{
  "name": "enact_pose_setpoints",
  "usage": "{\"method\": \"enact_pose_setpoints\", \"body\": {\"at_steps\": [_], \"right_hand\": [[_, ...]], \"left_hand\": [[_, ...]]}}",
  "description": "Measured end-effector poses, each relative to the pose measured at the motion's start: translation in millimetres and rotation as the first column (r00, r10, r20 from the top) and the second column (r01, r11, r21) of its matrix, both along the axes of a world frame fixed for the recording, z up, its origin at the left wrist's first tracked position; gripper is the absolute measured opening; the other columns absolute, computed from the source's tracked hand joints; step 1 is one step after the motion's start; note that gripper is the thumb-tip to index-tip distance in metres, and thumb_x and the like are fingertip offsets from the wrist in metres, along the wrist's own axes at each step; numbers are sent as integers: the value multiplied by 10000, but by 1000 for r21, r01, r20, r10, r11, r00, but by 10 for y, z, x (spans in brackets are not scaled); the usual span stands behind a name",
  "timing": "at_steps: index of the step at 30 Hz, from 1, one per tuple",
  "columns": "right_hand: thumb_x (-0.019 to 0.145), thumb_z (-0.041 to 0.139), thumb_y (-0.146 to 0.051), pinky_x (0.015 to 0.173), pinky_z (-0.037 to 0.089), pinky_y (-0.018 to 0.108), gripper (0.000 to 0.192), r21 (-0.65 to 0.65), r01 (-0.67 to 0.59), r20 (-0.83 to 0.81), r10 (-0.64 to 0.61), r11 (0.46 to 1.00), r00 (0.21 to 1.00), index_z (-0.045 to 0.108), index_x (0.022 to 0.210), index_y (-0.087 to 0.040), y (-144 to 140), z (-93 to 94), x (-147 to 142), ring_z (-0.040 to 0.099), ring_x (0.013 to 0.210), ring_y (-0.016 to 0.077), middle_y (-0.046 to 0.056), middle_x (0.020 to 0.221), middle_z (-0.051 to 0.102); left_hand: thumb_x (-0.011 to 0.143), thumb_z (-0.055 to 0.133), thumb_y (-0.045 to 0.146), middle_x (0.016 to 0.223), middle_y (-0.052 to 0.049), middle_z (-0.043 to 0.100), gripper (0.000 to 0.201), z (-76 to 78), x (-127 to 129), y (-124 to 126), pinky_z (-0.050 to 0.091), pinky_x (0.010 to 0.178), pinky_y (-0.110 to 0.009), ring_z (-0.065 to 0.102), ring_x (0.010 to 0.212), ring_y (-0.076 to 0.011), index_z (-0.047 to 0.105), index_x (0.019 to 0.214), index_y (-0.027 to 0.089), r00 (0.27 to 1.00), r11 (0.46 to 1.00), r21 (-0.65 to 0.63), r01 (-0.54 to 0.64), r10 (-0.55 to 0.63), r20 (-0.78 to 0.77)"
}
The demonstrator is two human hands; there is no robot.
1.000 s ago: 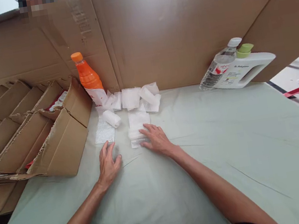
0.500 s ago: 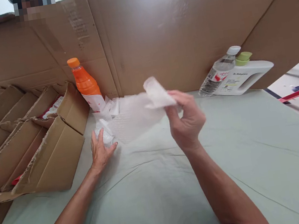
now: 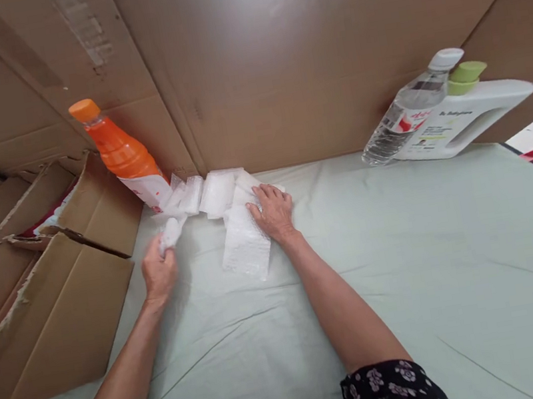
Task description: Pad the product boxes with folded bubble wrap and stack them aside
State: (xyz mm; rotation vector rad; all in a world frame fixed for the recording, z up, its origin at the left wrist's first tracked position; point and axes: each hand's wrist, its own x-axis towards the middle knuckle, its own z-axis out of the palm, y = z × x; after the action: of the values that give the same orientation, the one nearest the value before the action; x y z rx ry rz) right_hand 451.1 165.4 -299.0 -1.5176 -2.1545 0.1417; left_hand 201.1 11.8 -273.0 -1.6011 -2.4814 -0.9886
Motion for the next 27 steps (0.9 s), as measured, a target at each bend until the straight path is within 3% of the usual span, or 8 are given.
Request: {"method": "enact_pose_setpoints", "body": {"at_steps": [3, 6, 8, 11, 13, 17, 22, 27], "right_hand": [[965, 468, -423, 1057, 369, 494, 523, -3, -1, -5, 1, 1000, 1000, 587, 1413, -180, 20, -5, 27, 499, 1342, 330, 146, 1486, 567], [964, 471, -418, 1062, 358, 485, 517, -9, 3, -19, -3, 1000, 1000, 596, 1404, -176, 34, 9, 41, 495, 1346, 326, 142, 1486, 568], [963, 474, -412, 1068, 353, 481, 517, -11, 4, -32, -4, 1000, 999, 594, 1407, -176, 25, 14, 43, 491, 1351, 327, 145, 1486, 569], [965, 473, -407, 1061, 362, 481, 515, 0, 13, -37, -13, 1000, 999, 584, 1413, -178, 11, 14, 46, 497, 1342, 333, 151, 1486, 566], [966, 470, -412, 1054, 368, 476, 515, 5, 12, -31, -12, 1000, 999, 584, 1410, -179, 15, 6, 50, 502, 1335, 332, 148, 1484, 566], [964, 466, -431, 1054, 366, 475, 517, 19, 1, -25, 0, 1000, 1000, 595, 1399, -182, 43, -14, 55, 502, 1330, 335, 144, 1468, 580], [957, 480, -445, 1043, 380, 486, 552, 18, 36, -17, -36, 999, 999, 568, 1431, -177, 44, -9, 48, 505, 1320, 354, 167, 1516, 529], [967, 461, -429, 1060, 357, 514, 537, 60, 37, 10, -38, 998, 999, 562, 1438, -192, 29, -5, 32, 451, 1375, 368, 168, 1543, 496]], "left_hand": [[913, 445, 197, 1169, -100, 700, 434, 237, 48, 191, 536, 968, -367, 667, 1072, -248, 592, 1322, 198, 1000, 973, 231, -9, 2, 30], [906, 502, 215, 1305, -122, 646, 456, 393, 280, 480, 446, 1113, -426, 593, 1252, -280, 585, 1354, 211, 990, 913, 383, 138, -124, -61], [890, 579, 282, 1476, -157, 543, 516, 342, 483, 664, 361, 1183, -510, 480, 1401, -340, 562, 1400, 211, 963, 938, 224, 265, -244, -117], [854, 675, 447, 1633, -222, 351, 758, 66, 706, 818, 288, 1201, -608, 322, 1513, -420, 442, 1515, 159, 930, 929, -98, 356, -362, -55], [880, 642, 498, 1659, -240, 290, 833, -135, 747, 827, 252, 1214, -617, 270, 1542, -413, 350, 1568, 130, 923, 913, -160, 376, -384, -24], [922, 567, 507, 1596, -232, 399, 709, -296, 677, 714, 299, 1211, -539, 356, 1509, -343, 426, 1512, 139, 939, 940, 24, 342, -340, -62], [889, 598, 476, 1597, -222, 377, 627, -165, 685, 606, 290, 1219, -520, 338, 1518, -321, 513, 1435, 178, 967, 935, 290, 206, -148, -208], [923, 572, 467, 1673, -164, 295, 614, -109, 627, 867, 137, 1251, -618, 190, 1578, -359, 508, 1481, 218, 953, 957, 169, 237, -195, -234]]}}
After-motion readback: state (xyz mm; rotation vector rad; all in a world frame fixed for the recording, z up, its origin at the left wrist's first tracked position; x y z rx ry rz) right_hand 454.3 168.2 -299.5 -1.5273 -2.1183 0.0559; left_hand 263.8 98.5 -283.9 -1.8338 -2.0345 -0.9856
